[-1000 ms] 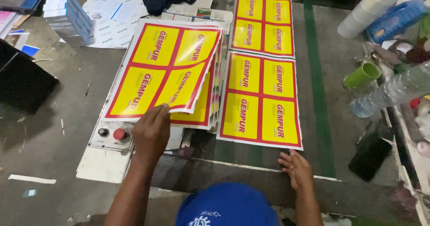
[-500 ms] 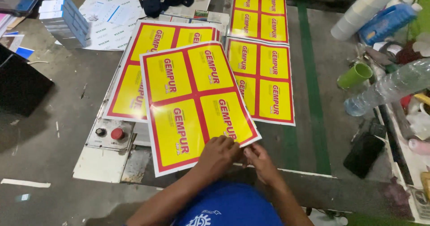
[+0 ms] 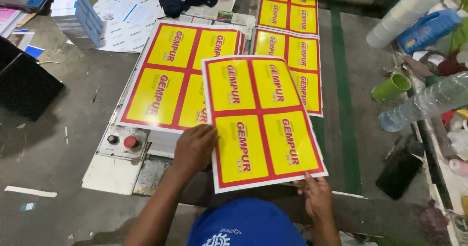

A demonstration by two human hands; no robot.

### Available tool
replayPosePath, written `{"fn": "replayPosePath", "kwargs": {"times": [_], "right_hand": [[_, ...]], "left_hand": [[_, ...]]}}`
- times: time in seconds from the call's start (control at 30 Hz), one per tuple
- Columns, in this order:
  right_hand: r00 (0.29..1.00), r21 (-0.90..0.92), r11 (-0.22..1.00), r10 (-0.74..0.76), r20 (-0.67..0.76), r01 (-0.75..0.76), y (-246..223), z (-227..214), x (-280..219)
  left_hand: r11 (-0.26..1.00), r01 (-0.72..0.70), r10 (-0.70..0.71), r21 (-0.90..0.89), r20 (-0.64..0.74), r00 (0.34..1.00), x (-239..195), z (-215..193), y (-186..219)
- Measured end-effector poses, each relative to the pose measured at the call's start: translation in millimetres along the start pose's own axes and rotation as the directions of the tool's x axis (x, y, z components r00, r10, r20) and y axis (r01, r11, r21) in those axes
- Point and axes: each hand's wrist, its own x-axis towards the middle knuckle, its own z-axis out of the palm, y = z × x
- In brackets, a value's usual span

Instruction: Manually sorting and stacking printed sheets in a print shop workspace.

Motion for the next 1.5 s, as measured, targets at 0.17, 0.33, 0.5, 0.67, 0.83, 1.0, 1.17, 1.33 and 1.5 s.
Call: {"fn": "replayPosePath", "kwargs": {"times": [0.17, 0.33, 0.5, 0.67, 0.83, 1.0, 1.17, 1.33, 1.5], "right_hand": [[0.985, -0.061, 0.998, -0.005, -0.170, -0.005, -6, -46, -13], [0.963, -0.104, 0.993, 0.029, -0.267, -0.059, 1, -81, -28], [0.914, -0.118, 0.973, 0.139, -0.382, -0.197, -9, -77, -43], [0.931, -0.119, 0.973, 0.146, -0.333, -0.196, 7, -79, -41], [0.965, -0.119, 0.981, 0.122, -0.232, -0.153, 25, -69, -14], [0.982, -0.164, 0.981, 0.069, -0.177, -0.099, 18, -48, 30], [0.977, -0.145, 0.978, 0.125, -0.171, -0.150, 2, -35, 53], [0.973, -0.168, 0.963, 0.189, -0.135, -0.210, 5, -34, 36], [0.964, -0.279, 0.927, 0.265, 0.014, -0.251, -5, 28, 10]], "left_hand": [[0.980, 0.000, 0.004, 0.200, -0.019, 1.000, -1, -11, -13], [0.965, -0.032, 0.015, 0.262, 0.069, 0.998, -11, -10, -25], [0.984, -0.007, 0.020, 0.176, -0.075, 0.997, 7, -35, -22], [0.990, 0.047, -0.021, 0.134, -0.184, 0.983, 19, -46, -3], [0.995, 0.033, -0.015, 0.095, -0.188, 0.982, 14, -29, -2], [0.998, 0.046, -0.037, 0.053, -0.161, 0.986, 11, -16, -1], [0.997, 0.065, -0.057, 0.042, -0.172, 0.983, 10, -24, 2], [0.997, 0.079, -0.076, 0.009, -0.193, 0.978, 2, -31, 11], [0.975, -0.164, 0.143, -0.151, -0.141, 0.980, -4, 8, 34]]}}
